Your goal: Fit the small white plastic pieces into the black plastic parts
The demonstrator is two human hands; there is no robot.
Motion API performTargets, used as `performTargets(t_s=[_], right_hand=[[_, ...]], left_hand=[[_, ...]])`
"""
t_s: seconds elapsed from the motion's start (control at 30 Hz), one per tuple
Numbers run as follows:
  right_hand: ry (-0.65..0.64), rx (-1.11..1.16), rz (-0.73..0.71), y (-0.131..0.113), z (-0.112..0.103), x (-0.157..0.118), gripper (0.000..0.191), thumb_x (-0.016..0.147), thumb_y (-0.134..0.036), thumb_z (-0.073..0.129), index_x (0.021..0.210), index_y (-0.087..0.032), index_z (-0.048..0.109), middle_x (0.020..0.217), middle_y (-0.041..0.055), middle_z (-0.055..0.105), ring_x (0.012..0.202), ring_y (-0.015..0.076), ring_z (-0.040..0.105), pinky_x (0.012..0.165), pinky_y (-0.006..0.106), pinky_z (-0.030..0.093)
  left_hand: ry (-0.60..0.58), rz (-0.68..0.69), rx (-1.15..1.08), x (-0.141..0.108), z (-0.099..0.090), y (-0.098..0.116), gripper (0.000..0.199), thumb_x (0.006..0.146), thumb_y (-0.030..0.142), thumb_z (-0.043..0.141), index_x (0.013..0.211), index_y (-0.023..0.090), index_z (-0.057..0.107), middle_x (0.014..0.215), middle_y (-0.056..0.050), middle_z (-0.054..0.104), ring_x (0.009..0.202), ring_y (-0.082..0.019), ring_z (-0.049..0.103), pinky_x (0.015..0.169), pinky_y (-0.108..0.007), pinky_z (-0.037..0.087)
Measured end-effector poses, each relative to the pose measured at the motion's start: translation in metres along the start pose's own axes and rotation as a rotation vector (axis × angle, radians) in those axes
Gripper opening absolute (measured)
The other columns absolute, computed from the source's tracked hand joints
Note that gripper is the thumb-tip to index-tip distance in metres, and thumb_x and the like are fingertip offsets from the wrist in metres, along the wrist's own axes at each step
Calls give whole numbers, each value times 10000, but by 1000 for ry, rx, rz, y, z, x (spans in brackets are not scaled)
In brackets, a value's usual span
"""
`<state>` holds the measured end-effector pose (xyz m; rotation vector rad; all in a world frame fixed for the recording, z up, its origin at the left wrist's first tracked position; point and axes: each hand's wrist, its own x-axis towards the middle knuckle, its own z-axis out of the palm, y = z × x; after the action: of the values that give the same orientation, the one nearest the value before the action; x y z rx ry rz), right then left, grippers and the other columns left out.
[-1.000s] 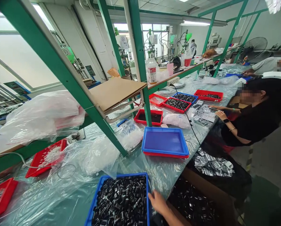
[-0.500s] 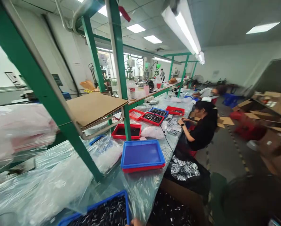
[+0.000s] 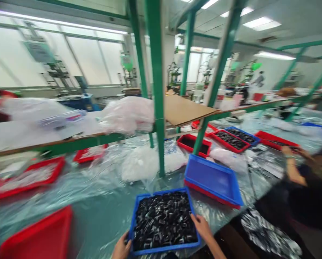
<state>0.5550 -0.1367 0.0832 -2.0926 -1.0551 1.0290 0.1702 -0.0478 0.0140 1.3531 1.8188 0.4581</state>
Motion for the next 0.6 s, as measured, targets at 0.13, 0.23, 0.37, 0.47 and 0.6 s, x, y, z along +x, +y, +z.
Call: performTargets(t_s=[0.13,0.23,0.37,0.47,0.6], right_hand=[[55,69,-116,-4,-20,3,510,637,-727,530,440,-257,510,506,40,561,606,287,569,609,385,476],[67,67,-137,-22,-29,-3,461,577,-690,610,432,-262,519,498,38,567,579,279,564,563,365,479],[87,26,-191,-56,-30,-18,494,579,-702,612,447,-261,433,478,27,515,547,243,515,507,327,436],[104,-8,-200,-76,-22,-25,530,639,-712,557,498,-259,320,477,-7,390,516,187,423,503,307,388],[108,4,-214,-89,-7,-25,542,700,-724,484,568,-256,246,531,-41,269,530,145,339,507,280,336]], left_hand=[[-48,16,-115,-32,-8,-3,514,611,143,567,1102,182,715,1241,-106,689,1226,-294,581,1095,-334,386],[-74,2,-230,-39,-10,6,530,609,139,555,1109,192,721,1236,-90,693,1252,-315,552,1118,-385,355],[-74,13,-332,-42,-12,4,544,601,121,506,1091,173,735,1168,-75,726,1184,-305,597,1073,-391,411],[-76,36,-390,-39,-13,-1,560,597,113,479,1094,136,735,1145,-89,735,1130,-298,626,1025,-380,453],[-54,-2,-412,-31,-16,-2,559,604,139,528,1130,88,713,1183,-124,714,1164,-325,599,1060,-393,414]])
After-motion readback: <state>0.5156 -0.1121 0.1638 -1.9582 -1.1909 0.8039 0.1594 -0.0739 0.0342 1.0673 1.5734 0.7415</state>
